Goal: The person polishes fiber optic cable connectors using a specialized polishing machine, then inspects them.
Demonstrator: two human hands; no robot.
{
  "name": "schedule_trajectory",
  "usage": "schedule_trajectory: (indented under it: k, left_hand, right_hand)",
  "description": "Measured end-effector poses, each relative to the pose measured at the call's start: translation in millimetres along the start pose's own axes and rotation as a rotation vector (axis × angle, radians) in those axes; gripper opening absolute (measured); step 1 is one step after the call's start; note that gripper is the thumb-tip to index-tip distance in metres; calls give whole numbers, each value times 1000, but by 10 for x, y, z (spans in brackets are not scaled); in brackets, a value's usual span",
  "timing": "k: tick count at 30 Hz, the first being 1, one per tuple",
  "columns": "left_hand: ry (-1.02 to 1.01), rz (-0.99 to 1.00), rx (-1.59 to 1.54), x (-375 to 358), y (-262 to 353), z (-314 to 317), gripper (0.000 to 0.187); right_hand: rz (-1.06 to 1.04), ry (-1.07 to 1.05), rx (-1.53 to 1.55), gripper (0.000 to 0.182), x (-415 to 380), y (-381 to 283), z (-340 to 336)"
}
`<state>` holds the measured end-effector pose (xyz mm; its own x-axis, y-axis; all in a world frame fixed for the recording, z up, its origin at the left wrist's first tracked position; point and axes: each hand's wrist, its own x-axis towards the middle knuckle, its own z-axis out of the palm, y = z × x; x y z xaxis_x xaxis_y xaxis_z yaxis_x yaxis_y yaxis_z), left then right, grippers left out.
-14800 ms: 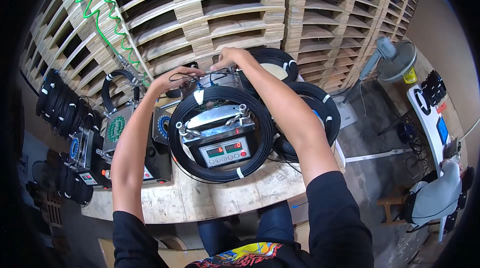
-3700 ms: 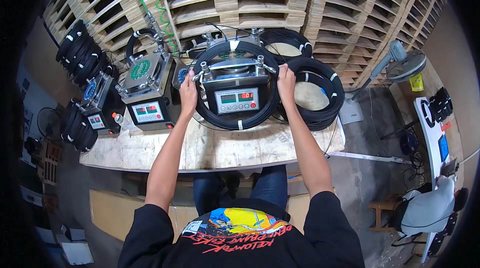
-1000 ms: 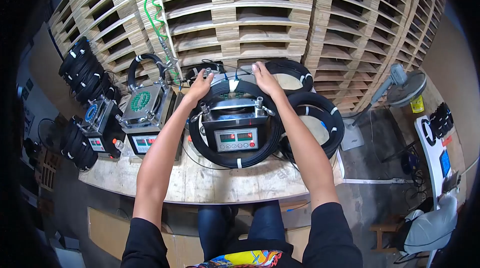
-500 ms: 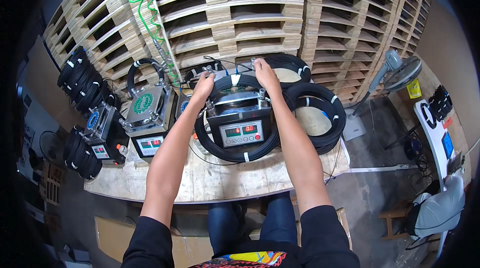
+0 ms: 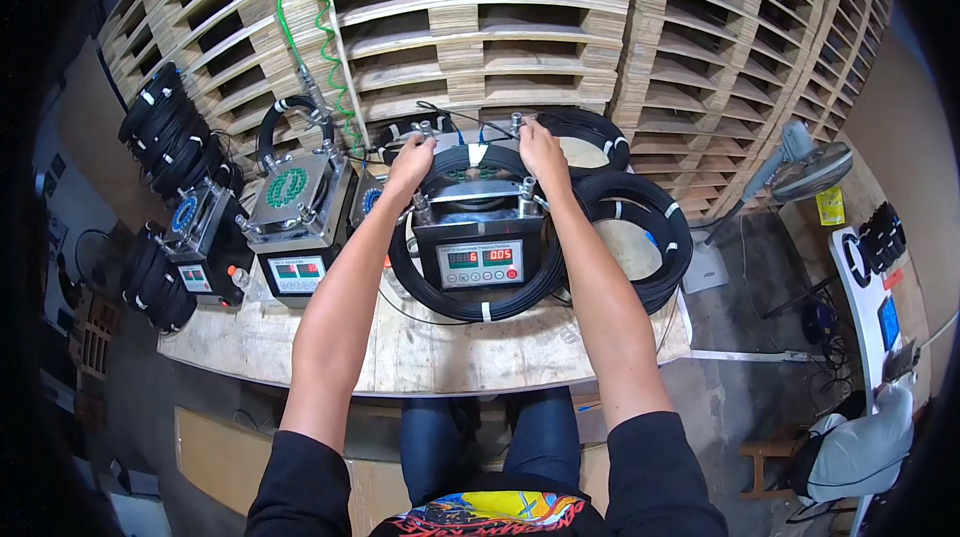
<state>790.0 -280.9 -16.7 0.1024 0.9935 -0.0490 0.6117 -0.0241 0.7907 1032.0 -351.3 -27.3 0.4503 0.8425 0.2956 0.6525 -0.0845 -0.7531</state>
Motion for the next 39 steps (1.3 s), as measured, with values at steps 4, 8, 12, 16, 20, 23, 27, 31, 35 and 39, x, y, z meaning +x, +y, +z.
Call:
schedule_trajectory:
  k: [4,8,12,16,20,23,27,31,35,39]
  left_hand:
    - [10,-29,28,-38,35,-13,68]
    - [55,25,36,34,-58,12,64]
    - [87,83,-14,46,-68,6,60]
    - [80,157,-58,62,-109,23,59]
    - [16,219,-115,156,-197,42,59]
    - [42,85,59,33,-54,-13,59]
    - [73,11,69,-46,11,-27,59]
    - [102,20,103,-114,76,-61,58]
    - [85,85,9,10,-46,-7,58]
    - [44,138,-60,31,-112,-13,58]
  right_hand:
    - [-172,40,40,48,88,156,95]
    - [-128,11,179,45,185,294,195]
    - [-166,5,165,42,182,277,174]
    - [-147,69,79,42,51,111,95]
    - [-96,49,107,42,-20,21,22]
    - [-132,65,116,41,59,138,85]
    - [-129,9,85,38,70,124,53]
    - [-66,-6,-76,38,-4,-118,8]
    - [27,10,-99,40,-77,-183,-27]
    - [68,30,-60,44,-156,-219,-90]
